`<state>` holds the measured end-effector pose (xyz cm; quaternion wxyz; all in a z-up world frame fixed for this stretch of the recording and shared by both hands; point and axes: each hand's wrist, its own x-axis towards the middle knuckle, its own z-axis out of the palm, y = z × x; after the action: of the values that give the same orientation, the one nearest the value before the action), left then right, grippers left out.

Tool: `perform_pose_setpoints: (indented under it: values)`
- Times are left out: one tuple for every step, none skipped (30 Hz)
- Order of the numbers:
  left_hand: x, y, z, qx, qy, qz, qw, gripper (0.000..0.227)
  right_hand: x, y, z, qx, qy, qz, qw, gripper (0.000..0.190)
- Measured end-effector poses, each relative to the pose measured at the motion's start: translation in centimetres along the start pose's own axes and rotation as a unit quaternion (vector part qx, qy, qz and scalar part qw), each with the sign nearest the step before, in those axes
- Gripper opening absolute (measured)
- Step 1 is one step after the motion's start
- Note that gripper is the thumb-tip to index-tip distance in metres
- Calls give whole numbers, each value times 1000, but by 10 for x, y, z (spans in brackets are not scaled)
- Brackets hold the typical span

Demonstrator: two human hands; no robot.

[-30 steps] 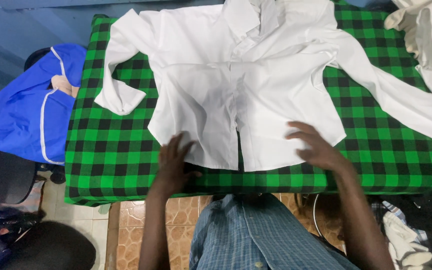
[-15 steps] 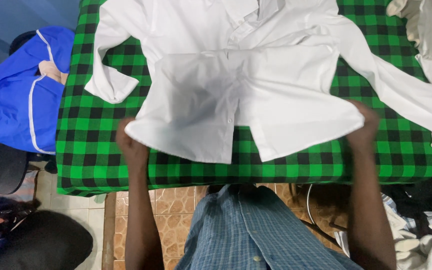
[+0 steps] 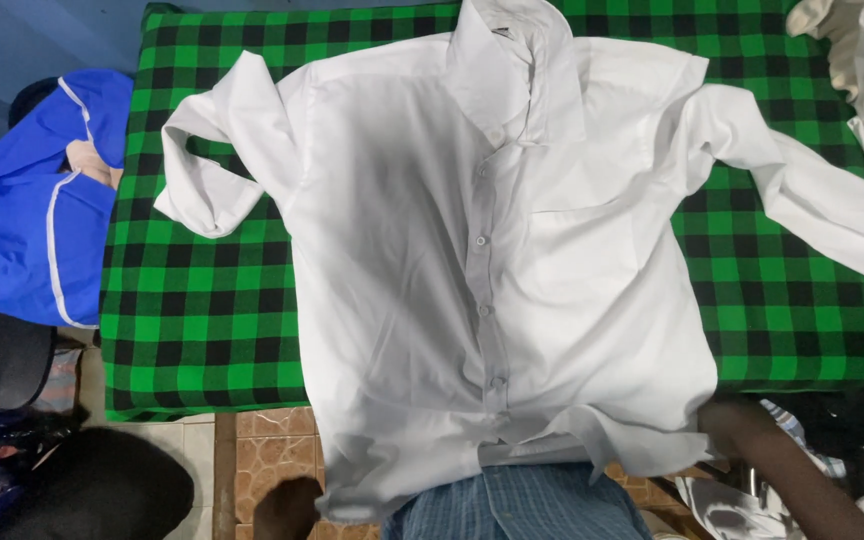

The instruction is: The person buttons and folds a white shirt on a green checkered surface, aligning the collar and sleeves before folding it into a compact square.

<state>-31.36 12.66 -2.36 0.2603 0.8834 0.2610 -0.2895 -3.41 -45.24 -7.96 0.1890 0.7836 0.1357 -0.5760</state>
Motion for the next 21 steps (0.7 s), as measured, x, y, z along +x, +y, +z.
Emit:
perform_pose_setpoints:
  values:
    - [23,48,-35,38,-29,-17,999,33,-33,-11,-46,51,30,10,998,23]
    - [39,104,-64,76,-58,-28,995,34,-79,-21,-80,107,61,24,992,22]
    - [42,144,-91,78,-57,-25,995,34,-98,-40,-117,110,62,25,992,22]
    - [45,185,-117,41,5,74,996,33,-126,-57,-159,165,163,-22,972,20]
    - [48,225,-143,4,70,172,983,33,-161,-76,-199,216,263,-68,938,25]
    - [97,247,-140,5,67,173,983,33,-147,-92,-228,218,261,-67,938,25]
    - [143,274,-143,38,109,253,961,26,-133,-109,-256,411,323,-168,836,27]
    - [184,306,-150,71,145,331,930,20,-118,-126,-282,581,365,-255,682,42]
    - [204,330,-149,71,140,332,930,20,-90,-145,-295,583,362,-251,682,42]
    - [232,362,-156,109,179,400,892,28,-62,-159,-320,668,360,-227,611,48]
    - [258,396,-164,146,218,464,846,43,-34,-172,-347,744,353,-202,530,54]
    - [280,406,-163,148,217,471,842,43,-27,-174,-354,746,358,-199,525,54]
    - [301,417,-161,217,223,498,810,48,-19,-175,-361,753,389,-183,498,39]
    - [320,426,-155,280,226,519,775,61,-11,-176,-364,756,417,-165,476,25]
    - [327,427,-154,278,223,524,774,61,-7,-174,-362,757,419,-159,476,25]
    - [334,428,-158,309,250,538,743,50,-3,-173,-364,789,383,-171,449,21]
    - [342,429,-162,340,276,550,711,39,-1,-172,-365,819,345,-183,420,18]
    - [340,427,-164,338,279,553,708,39,10,-167,-365,818,350,-182,419,18]
    - [338,425,-166,319,246,545,735,30,21,-163,-365,813,356,-205,413,25]
    - [336,417,-169,303,211,532,762,22,34,-164,-364,809,356,-230,408,46]
    - [334,417,-161,304,211,531,762,22,47,-165,-362,809,355,-230,408,46]
